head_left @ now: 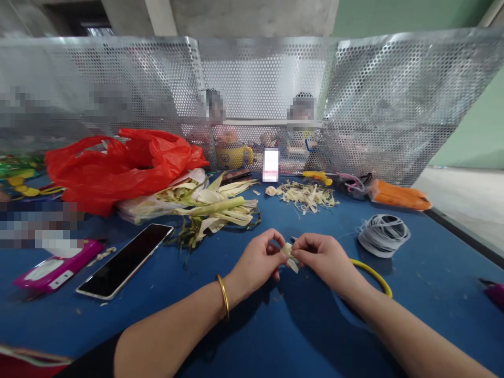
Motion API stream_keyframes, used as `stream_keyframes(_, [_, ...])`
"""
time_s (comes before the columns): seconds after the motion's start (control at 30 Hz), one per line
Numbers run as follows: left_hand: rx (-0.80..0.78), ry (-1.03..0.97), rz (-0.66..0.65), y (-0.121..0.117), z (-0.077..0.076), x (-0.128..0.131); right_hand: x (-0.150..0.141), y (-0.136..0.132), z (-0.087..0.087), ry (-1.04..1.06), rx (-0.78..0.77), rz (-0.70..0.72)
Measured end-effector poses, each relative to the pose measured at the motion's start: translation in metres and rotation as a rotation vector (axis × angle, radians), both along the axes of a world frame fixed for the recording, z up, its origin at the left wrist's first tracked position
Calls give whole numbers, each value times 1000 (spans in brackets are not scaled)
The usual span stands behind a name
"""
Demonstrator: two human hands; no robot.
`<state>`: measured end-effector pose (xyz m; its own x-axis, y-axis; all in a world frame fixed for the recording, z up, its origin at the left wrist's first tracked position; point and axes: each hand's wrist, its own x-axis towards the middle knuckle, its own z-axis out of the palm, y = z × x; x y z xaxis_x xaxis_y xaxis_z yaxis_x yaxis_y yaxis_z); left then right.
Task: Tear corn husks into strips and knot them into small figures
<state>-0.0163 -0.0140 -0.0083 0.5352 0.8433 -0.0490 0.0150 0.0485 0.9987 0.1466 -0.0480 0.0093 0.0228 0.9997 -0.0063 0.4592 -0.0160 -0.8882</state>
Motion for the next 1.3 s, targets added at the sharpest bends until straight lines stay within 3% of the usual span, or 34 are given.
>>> stream_keyframes(0.37, [-45,122,23,0,4,-1,-1,1,-4,51,29,-5])
stream_keyframes(0.7, [-130,67,7,0,12,-2,-3,3,-3,337,50,40])
stream_keyframes(1.0, [-19,146,-162,-2,9,-5,-1,0,0,214,-38,71])
stream_keyframes(1.17, [-56,184,-183,-4,8,-4,2,3,-4,100,-51,64])
stream_keyframes(1.3, [-109,156,-274,-5,11,-5,-1,1,-1,166,-43,84])
